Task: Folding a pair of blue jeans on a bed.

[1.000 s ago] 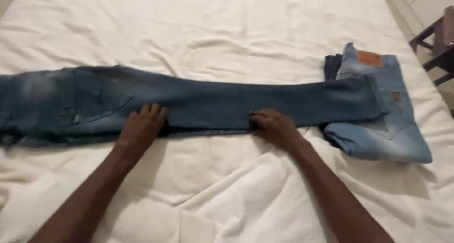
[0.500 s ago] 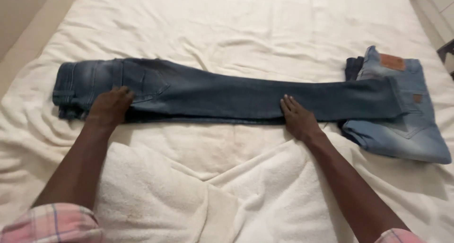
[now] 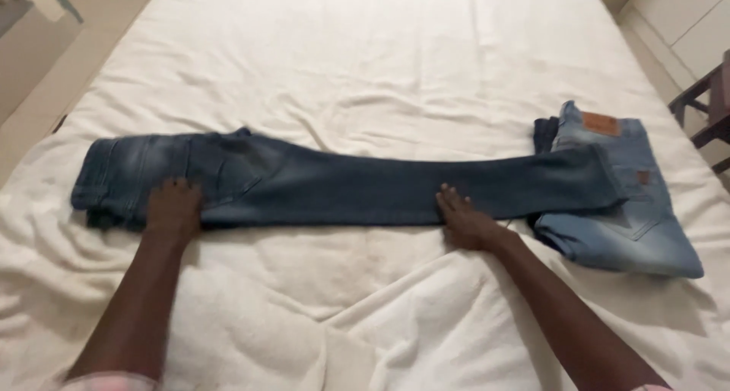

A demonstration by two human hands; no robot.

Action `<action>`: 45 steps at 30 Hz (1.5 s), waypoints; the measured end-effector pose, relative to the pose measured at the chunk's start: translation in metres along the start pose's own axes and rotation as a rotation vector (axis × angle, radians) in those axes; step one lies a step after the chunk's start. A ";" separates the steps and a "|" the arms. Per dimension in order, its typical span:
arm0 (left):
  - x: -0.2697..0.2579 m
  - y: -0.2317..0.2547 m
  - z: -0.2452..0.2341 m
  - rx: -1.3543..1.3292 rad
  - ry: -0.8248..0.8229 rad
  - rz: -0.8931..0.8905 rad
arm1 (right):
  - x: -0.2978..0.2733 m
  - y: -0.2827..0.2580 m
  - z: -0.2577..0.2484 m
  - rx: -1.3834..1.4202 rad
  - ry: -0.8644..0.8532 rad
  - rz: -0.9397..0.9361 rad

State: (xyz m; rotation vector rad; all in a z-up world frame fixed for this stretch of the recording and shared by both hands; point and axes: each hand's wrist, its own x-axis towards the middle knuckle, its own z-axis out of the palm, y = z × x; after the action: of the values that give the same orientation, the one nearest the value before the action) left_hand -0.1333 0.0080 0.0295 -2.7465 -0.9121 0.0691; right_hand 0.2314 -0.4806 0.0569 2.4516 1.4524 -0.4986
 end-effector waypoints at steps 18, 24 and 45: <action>0.035 0.315 -0.046 -0.518 0.296 0.284 | 0.006 0.073 -0.005 0.154 0.120 -0.073; 0.037 0.316 -0.037 -0.486 0.379 0.302 | -0.054 0.163 0.005 0.009 0.212 0.126; 0.055 0.353 -0.027 -0.665 0.366 0.314 | -0.088 0.204 0.017 0.091 0.742 0.569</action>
State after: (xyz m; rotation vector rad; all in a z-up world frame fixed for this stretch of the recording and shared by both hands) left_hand 0.1201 -0.2379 -0.0291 -3.2995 -0.4443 -0.7880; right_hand 0.3689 -0.6536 0.0852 3.1089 0.8180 0.5225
